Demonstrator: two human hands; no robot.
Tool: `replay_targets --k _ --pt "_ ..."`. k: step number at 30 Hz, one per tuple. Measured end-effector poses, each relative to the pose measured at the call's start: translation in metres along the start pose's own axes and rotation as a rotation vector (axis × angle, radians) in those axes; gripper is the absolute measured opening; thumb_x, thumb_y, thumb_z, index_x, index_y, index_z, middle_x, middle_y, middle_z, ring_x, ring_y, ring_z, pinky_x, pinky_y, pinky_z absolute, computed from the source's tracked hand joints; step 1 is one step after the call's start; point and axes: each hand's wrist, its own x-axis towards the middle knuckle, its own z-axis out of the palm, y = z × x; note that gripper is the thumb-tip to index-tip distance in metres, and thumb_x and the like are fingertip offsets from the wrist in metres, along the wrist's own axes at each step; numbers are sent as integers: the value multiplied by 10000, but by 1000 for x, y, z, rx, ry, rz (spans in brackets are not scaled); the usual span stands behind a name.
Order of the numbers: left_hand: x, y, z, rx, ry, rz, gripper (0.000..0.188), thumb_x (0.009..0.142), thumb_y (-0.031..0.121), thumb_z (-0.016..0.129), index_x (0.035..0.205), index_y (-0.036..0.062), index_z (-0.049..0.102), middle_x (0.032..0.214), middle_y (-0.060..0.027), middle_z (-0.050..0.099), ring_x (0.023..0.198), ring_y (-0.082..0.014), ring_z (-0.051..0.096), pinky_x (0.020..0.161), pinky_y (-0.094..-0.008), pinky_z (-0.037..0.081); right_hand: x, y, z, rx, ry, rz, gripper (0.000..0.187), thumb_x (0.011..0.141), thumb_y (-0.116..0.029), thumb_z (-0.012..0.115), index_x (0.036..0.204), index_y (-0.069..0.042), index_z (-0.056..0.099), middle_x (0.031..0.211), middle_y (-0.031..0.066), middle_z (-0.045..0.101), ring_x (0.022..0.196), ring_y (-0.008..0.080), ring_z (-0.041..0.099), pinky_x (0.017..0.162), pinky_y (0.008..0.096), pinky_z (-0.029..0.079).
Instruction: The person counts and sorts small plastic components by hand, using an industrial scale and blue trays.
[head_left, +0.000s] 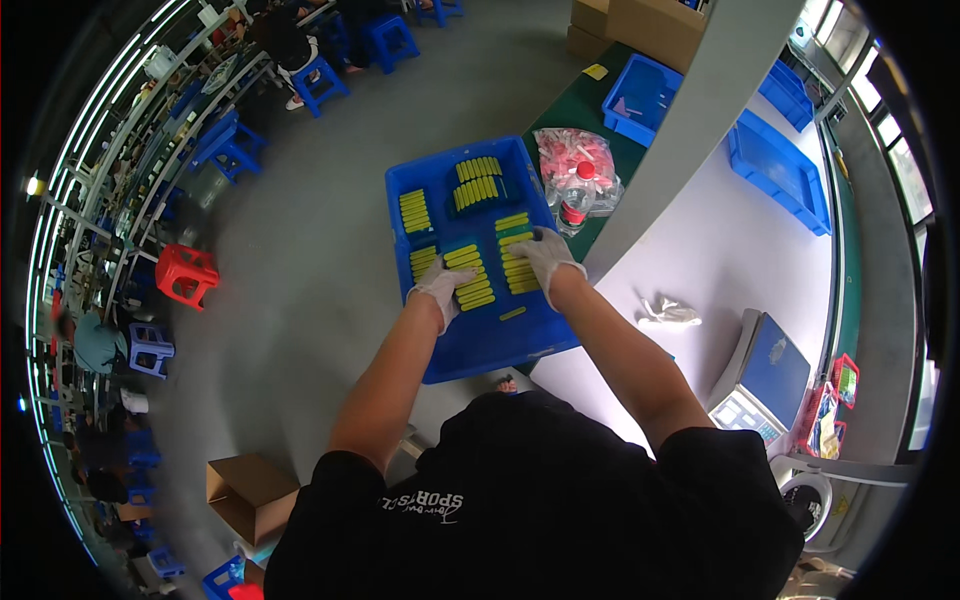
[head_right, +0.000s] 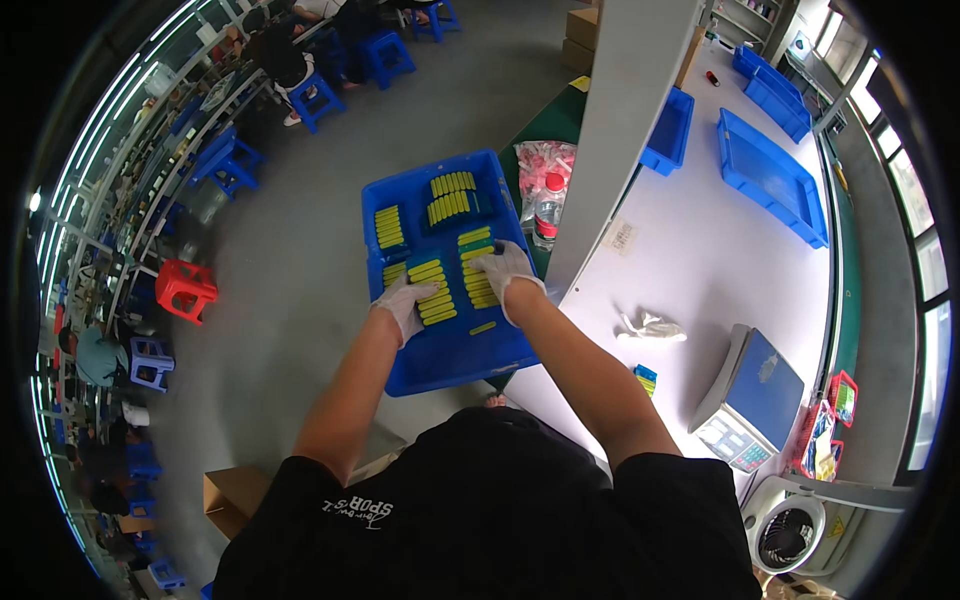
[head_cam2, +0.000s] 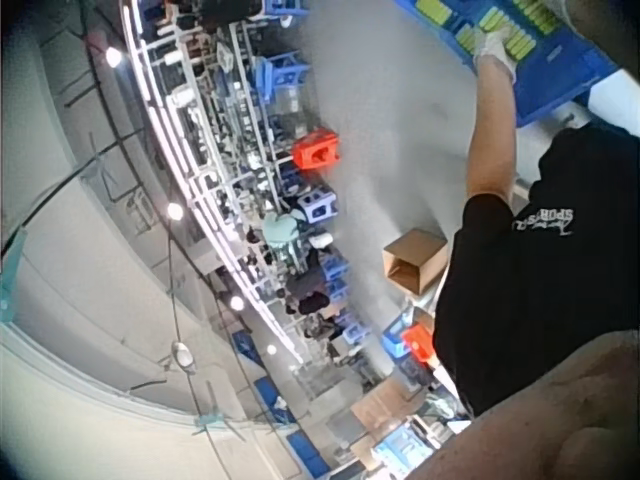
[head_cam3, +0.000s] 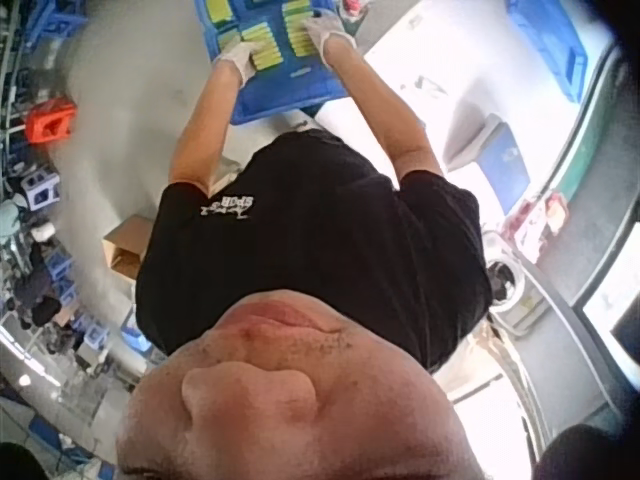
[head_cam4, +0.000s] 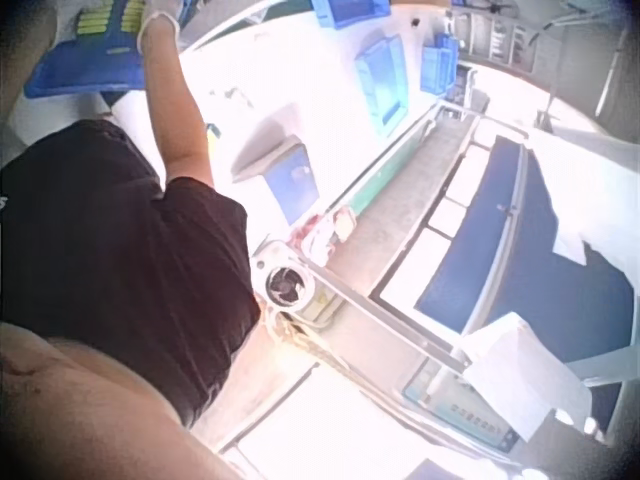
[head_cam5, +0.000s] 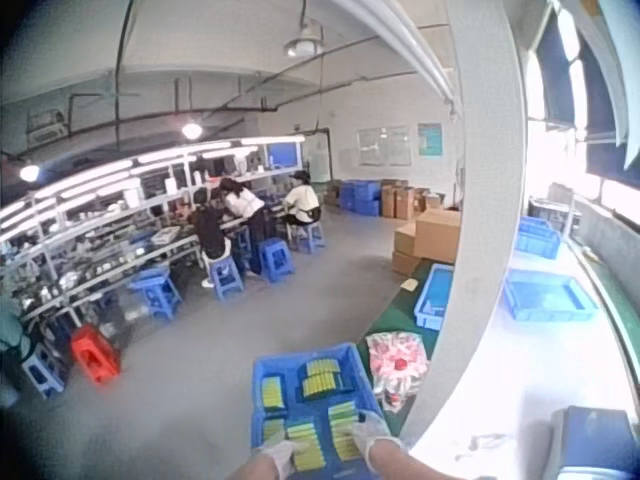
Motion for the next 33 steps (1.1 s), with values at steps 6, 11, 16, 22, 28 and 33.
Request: replay_targets --k 6,11,16,22,28,33 --pt "79 -16 -4 120 156 66 458 802 -75 568 1218 82 455 1075 -103 579 955 -260 598 806 -444 517 75 38 15 66 242 248 479 768 -263 627 1158 5 549 997 139 622 939 241 609 794 317 491" --pt "110 -43 -38 121 265 118 398 797 -66 576 1172 36 495 1043 -117 599 915 -272 610 785 -422 521 57 29 38 -44 230 220 410 791 -271 597 1128 -39 573 955 149 640 884 263 629 742 351 501" --pt "128 -43 -10 335 187 90 319 802 -32 590 1115 14 545 993 -123 619 872 -270 617 726 -392 511 104 73 15 -161 214 247 384 801 -297 579 1093 -47 591 977 180 645 858 324 633 754 388 501" --pt "138 -60 -20 555 529 73 308 820 220 608 1043 9 624 1012 -149 648 893 -261 631 708 -362 485 73 43 35 -573 336 39 435 823 -332 527 1128 -22 555 1119 236 587 1039 404 568 885 429 468" --pt "133 -54 2 871 655 51 351 797 230 623 1059 -3 618 1038 -199 643 951 -316 627 736 -377 484 62 31 43 -637 505 47 517 831 -320 561 1245 -22 476 1132 224 578 1032 374 588 864 427 481" --pt "104 -40 31 1125 759 136 359 807 254 601 1075 15 596 1065 -204 627 999 -342 614 811 -403 513 59 30 44 -671 521 31 580 841 -324 563 1313 -18 420 1087 204 597 992 364 606 838 433 494"
